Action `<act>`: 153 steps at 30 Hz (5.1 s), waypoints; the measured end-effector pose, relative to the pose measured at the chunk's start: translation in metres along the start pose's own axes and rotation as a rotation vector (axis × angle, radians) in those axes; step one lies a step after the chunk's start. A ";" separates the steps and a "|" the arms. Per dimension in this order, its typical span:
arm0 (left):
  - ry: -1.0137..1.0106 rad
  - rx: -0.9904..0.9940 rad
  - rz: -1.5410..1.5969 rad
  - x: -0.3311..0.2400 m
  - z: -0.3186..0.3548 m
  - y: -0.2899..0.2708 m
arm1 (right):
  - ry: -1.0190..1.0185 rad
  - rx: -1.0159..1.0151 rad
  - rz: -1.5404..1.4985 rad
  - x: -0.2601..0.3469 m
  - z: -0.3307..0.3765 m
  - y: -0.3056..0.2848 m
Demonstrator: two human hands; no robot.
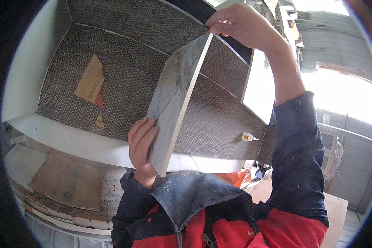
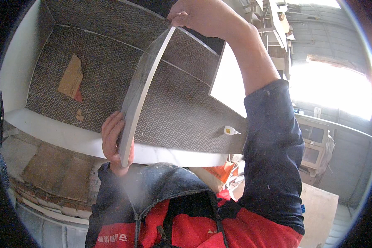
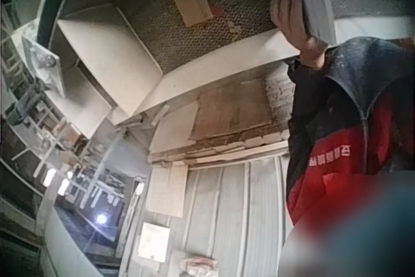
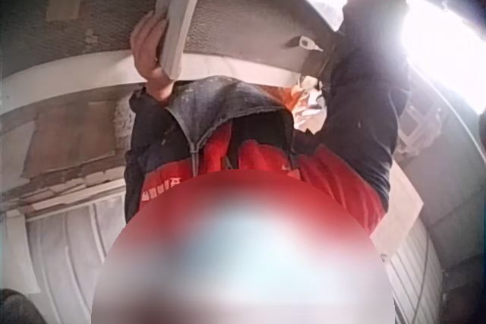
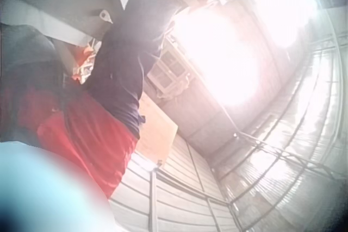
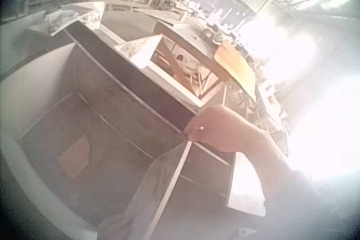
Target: The person assembles a white cabinet by applying glue to the edges of wooden panels and inserting them into a larger frame. They use a glue bottle and a putty knife to spread adhesive, then fit each panel into place within the cabinet structure.
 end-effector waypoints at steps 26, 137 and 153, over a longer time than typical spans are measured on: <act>0.007 -0.038 -0.017 0.008 0.008 0.006 | 0.146 -0.022 -0.240 -0.043 0.008 0.030; 0.098 0.838 0.133 -0.251 -0.034 0.059 | 0.116 -0.369 -0.611 0.034 0.430 0.089; -0.433 0.753 0.166 -0.066 -0.113 -0.026 | 0.506 -0.238 -0.332 0.039 0.272 0.120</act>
Point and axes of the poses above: each hand's wrist, its own z-axis away from the middle knuckle, its own y-axis out of the palm, x = y × z, the point moved 3 cm from there along -z, towards the middle knuckle, and after that the axes turned 1 degree about -x, right-handed, at the moved point
